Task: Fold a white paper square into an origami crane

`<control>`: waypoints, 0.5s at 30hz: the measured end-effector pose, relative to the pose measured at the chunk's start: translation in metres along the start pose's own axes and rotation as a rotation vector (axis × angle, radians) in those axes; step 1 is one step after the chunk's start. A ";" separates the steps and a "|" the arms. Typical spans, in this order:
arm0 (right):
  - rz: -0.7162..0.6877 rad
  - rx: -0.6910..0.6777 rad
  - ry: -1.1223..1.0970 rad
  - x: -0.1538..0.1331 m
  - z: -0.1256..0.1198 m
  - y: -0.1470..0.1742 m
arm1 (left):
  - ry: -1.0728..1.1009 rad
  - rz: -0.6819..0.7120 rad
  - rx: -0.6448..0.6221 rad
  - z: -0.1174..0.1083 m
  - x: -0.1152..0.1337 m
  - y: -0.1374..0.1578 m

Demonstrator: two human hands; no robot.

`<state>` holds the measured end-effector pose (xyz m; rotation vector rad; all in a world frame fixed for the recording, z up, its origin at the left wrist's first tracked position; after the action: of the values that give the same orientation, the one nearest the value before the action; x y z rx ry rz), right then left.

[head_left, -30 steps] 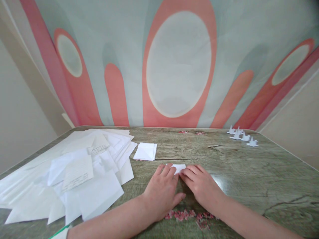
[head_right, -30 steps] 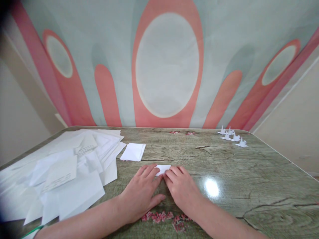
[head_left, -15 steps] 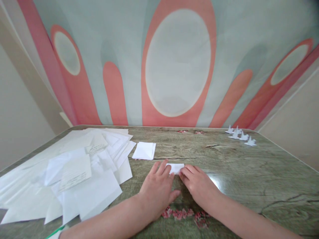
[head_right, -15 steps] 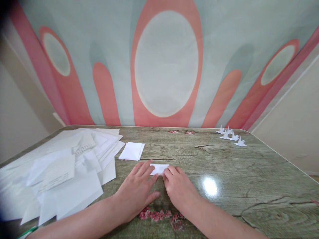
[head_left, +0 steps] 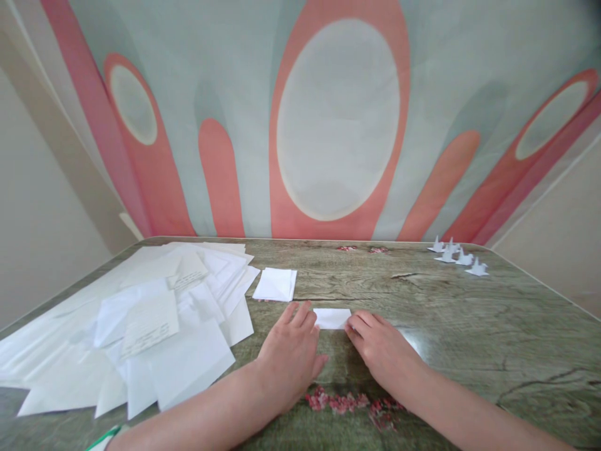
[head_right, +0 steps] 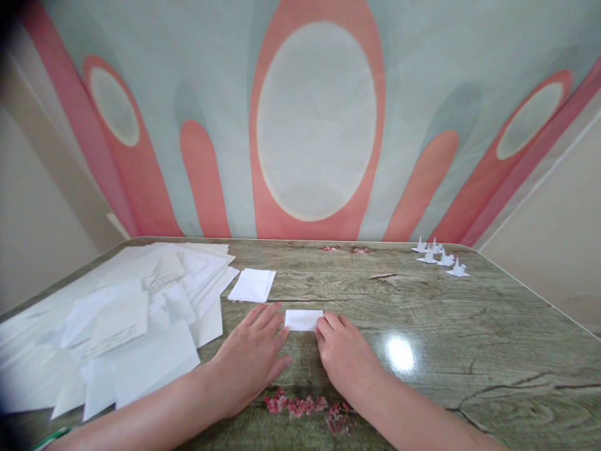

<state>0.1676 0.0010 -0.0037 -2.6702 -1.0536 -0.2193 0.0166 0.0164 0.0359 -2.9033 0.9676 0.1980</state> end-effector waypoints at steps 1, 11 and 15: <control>0.010 -0.011 0.012 0.001 0.001 0.001 | 0.002 0.002 -0.004 0.000 0.000 0.000; 0.042 0.000 -0.047 0.015 0.003 0.007 | 0.040 0.036 -0.025 -0.003 -0.004 0.002; 0.087 0.089 -0.184 0.022 0.004 0.010 | 0.164 0.078 -0.016 -0.002 -0.013 0.001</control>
<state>0.1909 0.0097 -0.0040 -2.6873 -0.9700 0.0894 0.0063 0.0233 0.0398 -2.9362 1.1088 -0.0293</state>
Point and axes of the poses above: each hand's wrist, its own y-axis away from the middle knuckle, its own z-axis out of the palm, x = y × z, the point moved 3 cm from there along -y, towards the middle knuckle, and after that the axes turned 10 degrees about -z, right-handed, at the moved point
